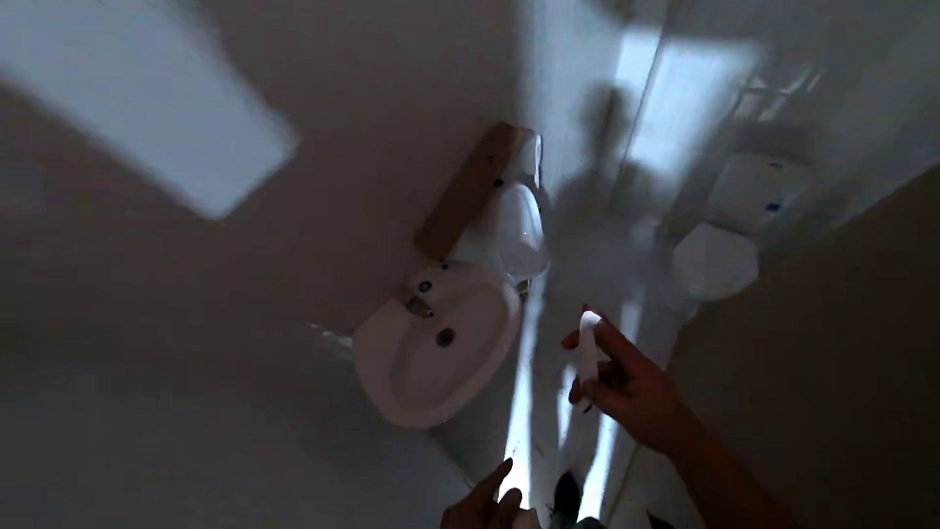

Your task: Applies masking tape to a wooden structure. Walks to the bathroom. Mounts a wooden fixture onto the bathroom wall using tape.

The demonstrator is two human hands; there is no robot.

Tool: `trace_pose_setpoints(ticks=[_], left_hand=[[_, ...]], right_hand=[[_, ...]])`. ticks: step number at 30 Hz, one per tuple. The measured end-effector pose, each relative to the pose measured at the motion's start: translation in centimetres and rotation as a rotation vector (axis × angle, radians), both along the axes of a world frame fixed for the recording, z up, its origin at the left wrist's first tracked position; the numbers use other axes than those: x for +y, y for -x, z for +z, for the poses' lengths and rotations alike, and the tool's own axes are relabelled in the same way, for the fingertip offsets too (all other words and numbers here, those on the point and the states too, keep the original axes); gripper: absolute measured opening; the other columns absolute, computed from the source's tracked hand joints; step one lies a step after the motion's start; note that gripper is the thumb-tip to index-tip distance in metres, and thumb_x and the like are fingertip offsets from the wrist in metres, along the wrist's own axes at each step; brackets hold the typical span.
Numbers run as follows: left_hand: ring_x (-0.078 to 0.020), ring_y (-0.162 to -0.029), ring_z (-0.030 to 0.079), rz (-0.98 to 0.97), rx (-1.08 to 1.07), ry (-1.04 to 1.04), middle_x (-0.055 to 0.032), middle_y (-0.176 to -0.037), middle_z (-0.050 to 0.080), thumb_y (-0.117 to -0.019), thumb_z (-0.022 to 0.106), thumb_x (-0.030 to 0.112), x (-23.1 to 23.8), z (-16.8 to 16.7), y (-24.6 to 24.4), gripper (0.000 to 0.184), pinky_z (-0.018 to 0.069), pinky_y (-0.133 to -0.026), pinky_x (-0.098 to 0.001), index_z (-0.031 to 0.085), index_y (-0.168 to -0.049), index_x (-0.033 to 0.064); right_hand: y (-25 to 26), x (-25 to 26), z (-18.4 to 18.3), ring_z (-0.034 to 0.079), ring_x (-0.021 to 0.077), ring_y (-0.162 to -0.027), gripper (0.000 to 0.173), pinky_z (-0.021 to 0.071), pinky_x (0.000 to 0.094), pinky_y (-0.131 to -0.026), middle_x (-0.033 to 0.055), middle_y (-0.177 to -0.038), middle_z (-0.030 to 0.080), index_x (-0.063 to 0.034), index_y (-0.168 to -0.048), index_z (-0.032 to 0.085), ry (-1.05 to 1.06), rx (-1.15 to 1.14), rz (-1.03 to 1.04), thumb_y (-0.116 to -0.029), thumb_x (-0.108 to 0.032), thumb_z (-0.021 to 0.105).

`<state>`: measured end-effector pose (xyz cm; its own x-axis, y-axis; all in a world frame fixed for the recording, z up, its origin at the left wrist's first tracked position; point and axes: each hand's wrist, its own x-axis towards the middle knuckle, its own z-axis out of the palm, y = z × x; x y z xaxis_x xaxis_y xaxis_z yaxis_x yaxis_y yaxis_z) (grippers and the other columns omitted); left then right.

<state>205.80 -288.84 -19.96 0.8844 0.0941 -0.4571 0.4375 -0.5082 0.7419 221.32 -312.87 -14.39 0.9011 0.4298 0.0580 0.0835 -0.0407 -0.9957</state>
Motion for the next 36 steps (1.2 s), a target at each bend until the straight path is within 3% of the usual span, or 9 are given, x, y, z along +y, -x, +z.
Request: trace_pose_setpoints(ticks=[2,5,13,18,22,26,29,31,36], left_hand=[[-0.0145,-0.057,0.061,0.009,-0.074,0.042,-0.0046,-0.073,0.068,-0.0991,0.065,0.031,-0.5,2.2,-3.2,0.038,0.0553,-0.057,-0.0366,0.068,-0.135,0.0173],[-0.0078,-0.06,0.06,0.047,-0.238,0.175,0.0044,-0.075,0.068,-0.0939,0.07,0.025,-0.7,2.4,-7.7,0.036,0.0541,-0.058,-0.0296,0.07,-0.13,0.0194],[-0.0145,-0.074,0.071,0.14,-0.524,0.645,-0.0067,-0.091,0.075,-0.0921,0.073,0.01,1.1,0.2,-18.0,0.028,0.0616,-0.065,-0.0302,0.073,-0.12,0.0049],[-0.0101,-0.076,0.07,0.222,-0.19,0.235,0.0019,-0.09,0.074,-0.095,0.07,0.026,7.3,-0.1,-26.2,0.025,0.0604,-0.069,-0.0298,0.072,-0.118,0.0159],[-0.0197,-0.101,0.069,0.456,-0.132,0.227,-0.0091,-0.116,0.07,-0.0958,0.07,0.021,13.8,-6.9,-33.1,0.04,0.0587,-0.089,-0.0407,0.063,-0.133,0.0097],[-0.024,-0.105,0.065,0.763,-0.105,0.449,-0.011,-0.13,0.067,-0.1037,0.06,0.032,17.2,-10.4,-40.1,0.045,0.0537,-0.084,-0.0445,0.055,-0.145,0.0137],[-0.0132,-0.066,0.058,0.949,-0.122,0.551,-0.008,-0.098,0.069,-0.1042,0.058,0.033,18.4,-10.5,-43.9,0.034,0.0485,-0.054,-0.0303,0.066,-0.129,0.0111],[-0.0132,-0.067,0.062,1.048,-0.149,0.623,-0.0093,-0.098,0.072,-0.103,0.059,0.026,18.4,-10.0,-44.2,0.029,0.0489,-0.052,-0.0286,0.067,-0.125,0.0083],[-0.0159,-0.084,0.068,1.115,-0.201,0.501,-0.0102,-0.114,0.07,-0.1031,0.055,0.018,16.5,-6.2,-44.7,0.04,0.0559,-0.063,-0.0321,0.057,-0.143,0.0156]], right_hand=[[-1.4,0.4,1.5,0.072,0.0151,-0.076,0.08,0.065,0.0333,-0.071,-0.0014,-0.131,0.066,-0.0311,-0.162,0.028,0.019,-0.012,0.109,-0.0949,-0.007,0.064],[-3.9,0.9,2.6,0.071,0.0132,-0.075,0.085,0.0645,0.0325,-0.071,-0.0026,-0.137,0.064,-0.0349,-0.163,0.022,0.024,-0.065,0.232,-0.0947,-0.005,0.063],[-14.3,4.8,0.8,0.07,0.0066,-0.081,0.076,0.0629,0.0287,-0.074,0.0022,-0.145,0.058,-0.02,-0.164,0.025,0.321,-0.191,0.433,-0.0978,-0.014,0.063],[-21.7,9.0,0.9,0.07,0.0082,-0.084,0.071,0.0619,0.0297,-0.077,0.0064,-0.151,0.051,-0.0205,-0.163,0.031,0.515,-0.232,0.554,-0.0991,-0.016,0.062],[-28.5,9.9,1.6,0.071,0.0065,-0.084,0.073,0.0638,0.0293,-0.077,0.0011,-0.142,0.059,-0.0203,-0.161,0.035,0.486,-0.23,0.445,-0.0954,-0.018,0.068],[-34.7,11.2,1.1,0.071,0.0069,-0.081,0.078,0.0648,0.0286,-0.075,-0.0021,-0.132,0.063,-0.0205,-0.161,0.033,0.402,-0.222,0.443,-0.0932,-0.017,0.071],[-39.3,12.8,0.3,0.072,0.0089,-0.082,0.067,0.0652,0.0291,-0.076,0.0027,-0.129,0.064,-0.0131,-0.154,0.042,0.302,-0.253,0.473,-0.094,-0.016,0.071],[-42.5,13.5,0.3,0.072,0.0089,-0.082,0.064,0.0648,0.0292,-0.076,0.0025,-0.125,0.067,-0.0112,-0.152,0.043,0.285,-0.225,0.517,-0.0949,-0.014,0.07],[-50.0,14.4,0.9,0.072,0.0091,-0.085,0.068,0.0632,0.03,-0.08,0.0018,-0.11,0.072,-0.015,-0.158,0.038,0.249,-0.144,0.706,-0.0968,-0.013,0.067]])
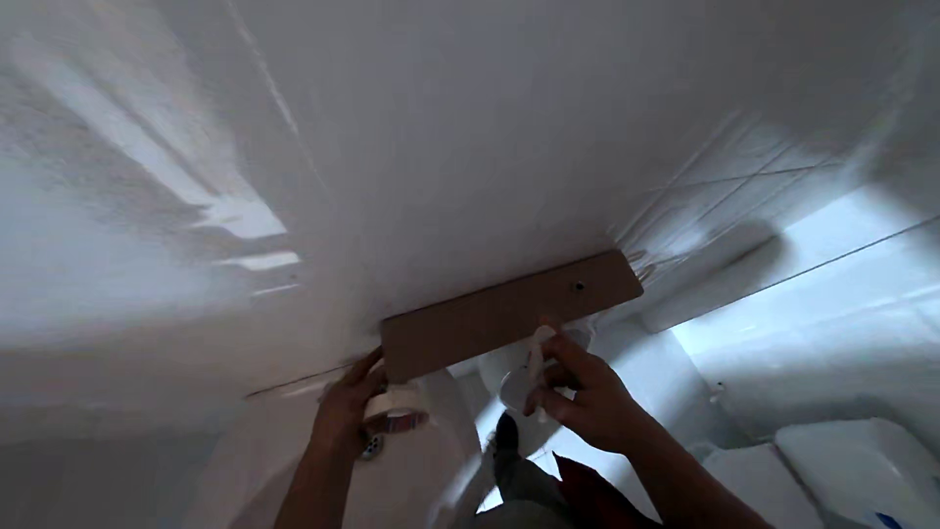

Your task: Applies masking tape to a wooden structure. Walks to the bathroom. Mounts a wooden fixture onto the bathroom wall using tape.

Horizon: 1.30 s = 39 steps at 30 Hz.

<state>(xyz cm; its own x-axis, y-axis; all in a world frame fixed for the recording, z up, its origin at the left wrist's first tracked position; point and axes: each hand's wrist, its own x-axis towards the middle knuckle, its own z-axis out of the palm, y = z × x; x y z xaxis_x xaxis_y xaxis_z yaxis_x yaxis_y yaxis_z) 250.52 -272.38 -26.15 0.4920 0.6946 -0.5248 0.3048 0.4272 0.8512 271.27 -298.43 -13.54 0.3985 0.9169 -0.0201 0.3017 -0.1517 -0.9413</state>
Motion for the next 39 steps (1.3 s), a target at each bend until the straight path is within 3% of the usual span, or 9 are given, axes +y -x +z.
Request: trace_pose_setpoints(ticks=[8,11,16,21,28,31,35,37,39], left_hand=[[-0.0128,-0.081,0.067,0.077,0.075,-0.263,-0.0066,-0.111,0.072,-0.1055,0.053,0.029,-2.8,4.7,-2.0,0.04,0.0568,-0.071,-0.0317,0.063,-0.139,0.0106],[-0.0149,-0.068,0.066,0.111,0.112,-0.278,-0.0072,-0.098,0.073,-0.1032,0.061,0.022,-3.4,6.1,-2.2,0.038,0.0564,-0.058,-0.032,0.063,-0.141,0.0207],[-0.0171,-0.071,0.066,0.088,0.084,-0.208,-0.0074,-0.102,0.074,-0.1022,0.064,0.028,-3.2,5.8,-1.4,0.043,0.0545,-0.06,-0.0338,0.06,-0.145,0.0253],[-0.0147,-0.068,0.065,0.073,-0.194,-0.001,-0.009,-0.106,0.073,-0.1052,0.056,0.026,-2.9,5.5,-0.1,0.041,0.0535,-0.053,-0.0267,0.058,-0.146,0.0254],[-0.0184,-0.082,0.069,-0.035,-0.034,-0.017,-0.0107,-0.11,0.073,-0.1041,0.054,0.048,-1.1,6.2,-0.3,0.054,0.0574,-0.068,-0.0349,0.053,-0.149,0.0181],[-0.0187,-0.075,0.072,-0.097,0.006,0.03,-0.0129,-0.1,0.076,-0.1051,0.051,0.05,0.0,6.7,-0.6,0.053,0.057,-0.06,-0.0321,0.06,-0.142,0.0124],[-0.0112,-0.046,0.055,-0.094,0.045,0.119,-0.0102,-0.078,0.073,-0.1028,0.048,0.057,0.9,6.7,-1.0,0.054,0.0374,-0.037,-0.0226,0.068,-0.122,0.0103],[-0.0108,-0.055,0.059,-0.097,0.052,0.061,-0.0073,-0.084,0.074,-0.1029,0.053,0.052,1.1,6.4,-1.0,0.046,0.0429,-0.044,-0.0243,0.067,-0.128,0.0161],[-0.0172,-0.079,0.066,-0.12,0.038,0.031,-0.0084,-0.103,0.072,-0.1016,0.06,0.045,1.2,6.2,-0.9,0.045,0.054,-0.064,-0.0343,0.062,-0.139,0.0209]], right_hand=[[-5.4,2.8,1.1,0.073,0.0073,-0.087,0.059,0.0624,0.0285,-0.081,-0.0007,-0.103,0.075,-0.0123,-0.153,0.043,-0.064,-0.039,0.112,-0.0976,-0.014,0.064],[-4.8,4.9,1.9,0.07,0.0067,-0.097,0.068,0.0609,0.0287,-0.085,-0.0012,-0.12,0.07,-0.0252,-0.159,0.038,-0.004,-0.132,0.1,-0.0982,-0.018,0.067],[-1.8,9.3,5.0,0.07,0.0205,-0.103,0.07,0.0593,0.0391,-0.085,0.0074,-0.131,0.067,-0.0226,-0.159,0.041,0.066,-0.272,0.174,-0.0964,-0.009,0.07],[-1.1,15.7,-0.2,0.068,0.0102,-0.092,0.078,0.0612,0.0292,-0.081,0.0072,-0.12,0.067,-0.0219,-0.163,0.03,-0.21,-0.164,0.361,-0.0961,-0.009,0.068],[1.9,18.2,-3.2,0.069,0.0204,-0.106,0.072,0.0595,0.0367,-0.089,0.0147,-0.144,0.058,-0.0118,-0.162,0.032,-0.278,-0.542,0.238,-0.0975,-0.008,0.064],[2.0,18.5,-4.0,0.069,0.0242,-0.11,0.071,0.0589,0.0375,-0.092,0.0174,-0.146,0.056,-0.0064,-0.16,0.033,-0.322,-0.647,0.191,-0.0964,-0.005,0.065],[2.0,18.5,-4.3,0.07,0.022,-0.1,0.071,0.0598,0.0359,-0.086,0.0167,-0.13,0.064,-0.0085,-0.161,0.034,-0.28,-0.66,0.161,-0.0971,-0.008,0.065],[2.0,18.5,-4.3,0.07,0.0216,-0.094,0.072,0.0605,0.0368,-0.082,0.016,-0.125,0.065,-0.011,-0.161,0.034,-0.251,-0.633,0.165,-0.0966,-0.009,0.065],[2.0,18.4,-4.4,0.07,0.021,-0.099,0.072,0.0598,0.0365,-0.086,0.0159,-0.131,0.064,-0.0115,-0.161,0.034,-0.239,-0.605,0.181,-0.0965,-0.009,0.066]])
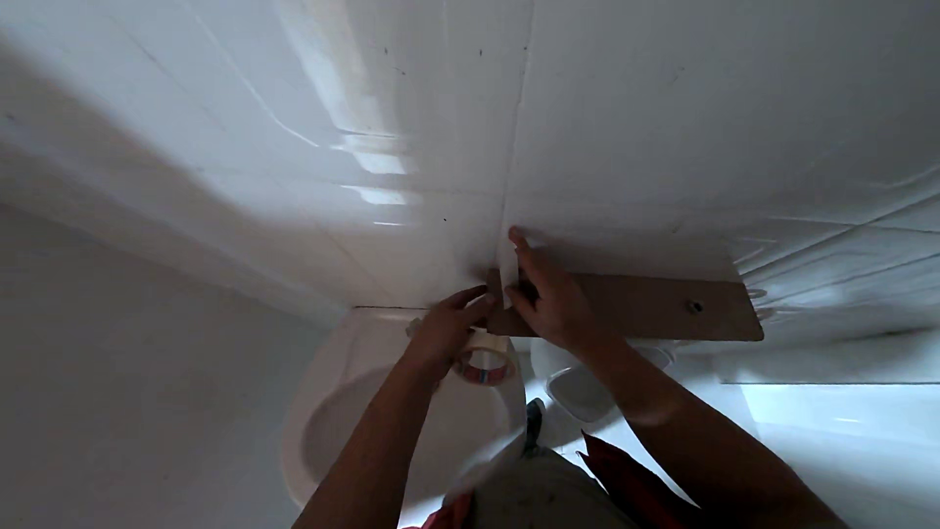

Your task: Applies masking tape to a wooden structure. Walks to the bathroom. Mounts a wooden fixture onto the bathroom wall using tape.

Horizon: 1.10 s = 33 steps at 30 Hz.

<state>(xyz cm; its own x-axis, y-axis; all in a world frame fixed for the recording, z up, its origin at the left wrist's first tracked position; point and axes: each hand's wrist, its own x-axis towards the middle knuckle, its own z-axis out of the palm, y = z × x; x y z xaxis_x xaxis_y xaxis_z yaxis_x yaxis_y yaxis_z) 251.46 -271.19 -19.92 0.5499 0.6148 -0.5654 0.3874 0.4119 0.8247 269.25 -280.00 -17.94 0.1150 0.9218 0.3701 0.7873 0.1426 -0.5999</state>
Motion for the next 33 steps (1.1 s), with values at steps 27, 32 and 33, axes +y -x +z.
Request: trace_pose_setpoints(ticks=[27,32,33], left_hand=[[-0.0178,-0.066,0.064,0.06,-0.094,-0.068,-0.0097,-0.088,0.072,-0.1051,0.054,0.043,-2.1,-1.3,0.4,0.043,0.0536,-0.056,-0.0317,0.062,-0.14,0.0195],[-0.0149,-0.071,0.063,0.046,0.028,-0.187,-0.0054,-0.094,0.073,-0.1049,0.055,0.041,-1.8,-1.4,0.0,0.037,0.0516,-0.063,-0.034,0.07,-0.131,0.0196],[-0.0161,-0.072,0.063,0.055,0.047,-0.198,-0.0059,-0.094,0.072,-0.1054,0.055,0.042,-2.0,-1.5,0.0,0.037,0.0529,-0.064,-0.0359,0.071,-0.129,0.0193]], right_hand=[[0.6,-3.3,2.5,0.068,0.013,-0.115,0.072,0.0592,0.0356,-0.095,0.0073,-0.136,0.066,-0.0096,-0.163,0.026,-0.052,0.077,-0.013,-0.0966,-0.007,0.055],[1.0,-4.9,3.0,0.063,0.0115,-0.125,0.074,0.0562,0.0342,-0.102,0.0066,-0.141,0.063,-0.0104,-0.164,0.024,-0.055,0.188,-0.016,-0.0968,-0.007,0.056],[0.8,-5.0,3.0,0.063,0.0114,-0.126,0.074,0.0563,0.0345,-0.103,0.0066,-0.143,0.062,-0.0099,-0.164,0.023,-0.065,0.18,-0.002,-0.0969,-0.006,0.055]])
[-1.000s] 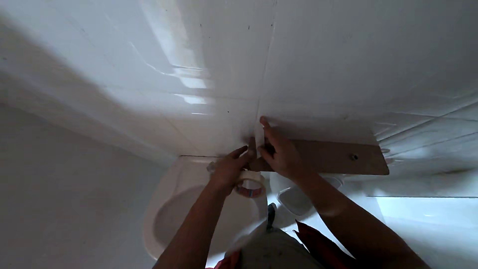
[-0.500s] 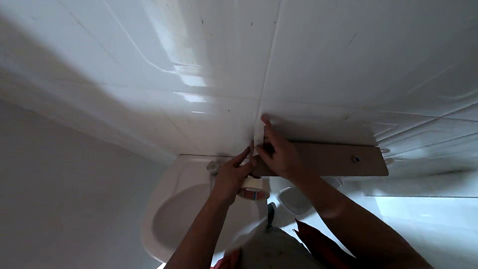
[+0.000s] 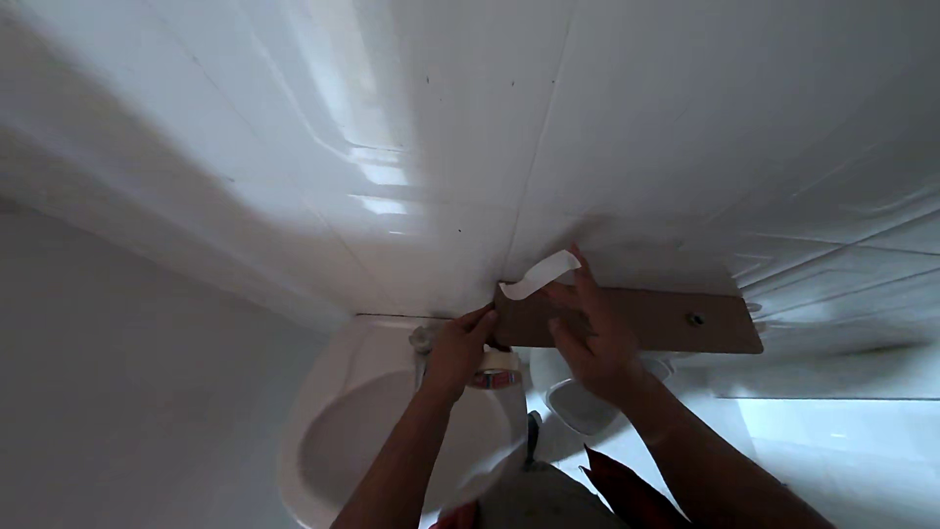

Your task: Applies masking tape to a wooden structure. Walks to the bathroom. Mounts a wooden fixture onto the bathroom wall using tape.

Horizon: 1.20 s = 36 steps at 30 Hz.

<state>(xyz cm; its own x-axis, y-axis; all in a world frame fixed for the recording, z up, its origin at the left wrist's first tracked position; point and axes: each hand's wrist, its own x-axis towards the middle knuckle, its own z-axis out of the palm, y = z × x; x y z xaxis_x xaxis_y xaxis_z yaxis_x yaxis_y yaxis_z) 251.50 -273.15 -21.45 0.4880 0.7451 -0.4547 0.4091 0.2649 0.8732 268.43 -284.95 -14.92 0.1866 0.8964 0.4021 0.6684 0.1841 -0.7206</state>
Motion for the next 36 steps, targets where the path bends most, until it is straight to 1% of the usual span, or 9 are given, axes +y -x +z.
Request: trace_pose_setpoints(ticks=[5,7,9,14,22,24,28,33,36], left_hand=[[-0.0162,-0.071,0.065,0.082,-0.134,0.064,-0.0074,-0.09,0.071,-0.1093,0.049,0.031,-0.1,-1.9,-0.4,0.031,0.0544,-0.064,-0.0336,0.066,-0.131,0.0164],[-0.0179,-0.079,0.069,0.02,-0.179,0.09,-0.0095,-0.101,0.073,-0.1085,0.051,0.024,0.4,-2.4,-0.2,0.036,0.0577,-0.07,-0.036,0.057,-0.144,0.0207],[-0.0158,-0.071,0.065,-0.081,-0.188,0.059,-0.0087,-0.092,0.072,-0.1084,0.051,0.021,1.2,-2.7,0.1,0.045,0.0547,-0.063,-0.0325,0.049,-0.153,0.0282],[-0.0117,-0.071,0.066,-0.248,-0.197,-0.018,-0.0038,-0.087,0.074,-0.1021,0.06,0.01,2.8,-3.1,1.0,0.057,0.0554,-0.066,-0.029,0.048,-0.154,0.0307],[-0.0136,-0.104,0.067,-0.171,-0.144,-0.559,0.0004,-0.14,0.061,-0.0988,0.067,0.017,2.4,-6.5,0.3,0.042,0.0598,-0.084,-0.0378,0.065,-0.139,0.0296],[-0.0105,-0.107,0.068,-0.147,-0.186,-0.552,0.0028,-0.141,0.061,-0.0994,0.066,0.019,2.2,-7.1,0.2,0.038,0.06,-0.085,-0.0344,0.067,-0.137,0.0283],[-0.0099,-0.118,0.066,-0.1,-0.357,-0.347,0.0044,-0.145,0.06,-0.0979,0.065,0.015,1.8,-7.7,0.6,0.038,0.0591,-0.091,-0.0311,0.069,-0.134,0.023],[-0.0028,-0.073,0.064,-0.106,-0.296,-0.158,0.0104,-0.147,0.058,-0.0973,0.058,0.009,1.5,-6.4,1.2,0.044,0.0527,-0.059,-0.0235,0.069,-0.135,0.0287],[-0.0065,-0.063,0.062,-0.062,-0.293,-0.132,0.0026,-0.122,0.072,-0.0977,0.063,0.007,1.9,-6.1,1.1,0.041,0.0512,-0.056,-0.0249,0.068,-0.135,0.0243]], right_hand=[[-0.5,-0.1,0.6,0.063,0.0096,-0.125,0.074,0.0567,0.0335,-0.101,0.004,-0.141,0.063,-0.0109,-0.164,0.023,0.039,-0.128,-0.02,-0.0963,-0.01,0.053],[-0.5,-0.3,0.8,0.064,0.0097,-0.123,0.072,0.0577,0.0338,-0.1,0.0036,-0.138,0.065,-0.0095,-0.163,0.025,0.052,-0.136,-0.01,-0.0973,-0.011,0.053],[-0.6,-0.5,0.7,0.064,0.0084,-0.121,0.071,0.0578,0.0325,-0.1,0.0019,-0.136,0.066,-0.0089,-0.163,0.026,0.036,-0.139,-0.008,-0.0971,-0.01,0.054],[-0.7,-0.7,0.7,0.066,0.0066,-0.118,0.074,0.0595,0.0301,-0.097,-0.0008,-0.135,0.067,-0.0122,-0.164,0.024,0.064,-0.076,-0.006,-0.0963,-0.01,0.055],[-0.8,-0.6,0.3,0.064,0.0059,-0.12,0.069,0.0581,0.0313,-0.099,-0.0018,-0.138,0.065,-0.0138,-0.162,0.031,0.104,-0.128,-0.015,-0.0975,-0.013,0.056],[-1.0,-0.5,0.3,0.06,0.0059,-0.127,0.063,0.0552,0.0317,-0.104,-0.0022,-0.142,0.062,-0.014,-0.158,0.038,0.115,-0.143,-0.002,-0.0973,-0.013,0.055],[-1.0,-0.5,-0.2,0.063,0.0068,-0.123,0.073,0.0574,0.0321,-0.102,-0.0017,-0.138,0.065,-0.015,-0.164,0.023,0.143,-0.117,0.003,-0.0979,-0.011,0.054],[-0.7,-0.3,-0.9,0.062,0.0076,-0.126,0.072,0.0556,0.0342,-0.105,-0.0006,-0.141,0.063,-0.0142,-0.163,0.029,0.154,-0.101,0.012,-0.0967,-0.011,0.056],[-0.4,-0.1,-1.1,0.063,0.0095,-0.125,0.071,0.0564,0.036,-0.104,-0.0007,-0.143,0.062,-0.0157,-0.162,0.029,0.195,-0.089,0.012,-0.0962,-0.011,0.056]])
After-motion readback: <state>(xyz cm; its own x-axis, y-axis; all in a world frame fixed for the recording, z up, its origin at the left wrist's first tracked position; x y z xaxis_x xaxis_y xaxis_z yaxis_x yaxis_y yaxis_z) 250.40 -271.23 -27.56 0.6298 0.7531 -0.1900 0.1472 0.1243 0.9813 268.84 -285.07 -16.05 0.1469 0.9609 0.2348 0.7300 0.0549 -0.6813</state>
